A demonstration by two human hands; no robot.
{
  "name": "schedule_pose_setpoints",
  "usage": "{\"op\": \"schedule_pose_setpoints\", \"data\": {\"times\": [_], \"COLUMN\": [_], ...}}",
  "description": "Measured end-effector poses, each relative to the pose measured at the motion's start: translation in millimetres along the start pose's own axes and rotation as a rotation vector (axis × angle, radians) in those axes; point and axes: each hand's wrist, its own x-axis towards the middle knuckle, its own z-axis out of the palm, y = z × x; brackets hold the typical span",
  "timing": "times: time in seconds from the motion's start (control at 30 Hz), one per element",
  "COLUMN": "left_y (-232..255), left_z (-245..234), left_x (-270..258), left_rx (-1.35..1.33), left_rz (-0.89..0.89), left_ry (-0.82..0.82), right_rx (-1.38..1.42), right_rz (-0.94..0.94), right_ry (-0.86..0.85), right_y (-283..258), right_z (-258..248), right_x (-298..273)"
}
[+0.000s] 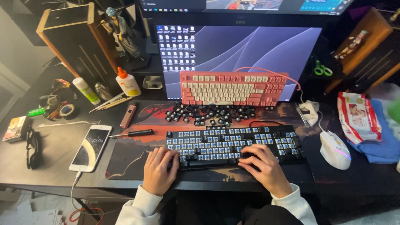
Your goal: Manually inserting mechanical switches into a keyboard plate during assembly.
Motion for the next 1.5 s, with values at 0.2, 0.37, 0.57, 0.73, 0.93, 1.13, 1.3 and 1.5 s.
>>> {"op": "schedule_pose_setpoints", "data": {"times": [0.2, 0.37, 0.57, 0.73, 0.93, 1.13, 1.3, 1.5], "left_y": [-3.0, -1.7, -3.2, -3.3, -4.0, -6.0, -7.9, -8.4], "left_z": [2.3, 2.6, 4.8, 4.9, 6.5, 8.0, 9.7, 10.3], "left_x": [-4.2, -2.9, -5.3, -6.7, -7.8, -10.0, -11.6, -12.2], "left_rx": [0.006, 0.013, 0.040, 0.038, 0.047, 0.050, 0.051, 0.057], "left_rz": [-0.006, -0.003, -0.001, -0.008, -0.006, -0.011, -0.010, -0.018], "left_ry": [-0.016, -0.004, 0.006, -0.019, -0.016, -0.020, -0.024, -0.037], "right_rx": [0.013, 0.009, -0.026, -0.013, -0.039, -0.038, 0.010, -0.004], "right_rz": [0.031, 0.028, 0.029, 0.086, 0.108, 0.025, 0.054, 0.140], "right_ry": [-0.016, -0.034, -0.090, -0.123, -0.159, -0.168, -0.149, -0.183], "right_y": [-1.4, -1.8, -3.2, -4.0, 0.1, -4.2, -5.7, -3.1], "right_z": [-4.3, -8.5, -9.0, -8.2, -5.8, -7.9, -9.5, -6.3], "right_x": [0.8, 1.8, 2.7, 0.9, -2.9, 1.9, 3.3, 1.1]}}
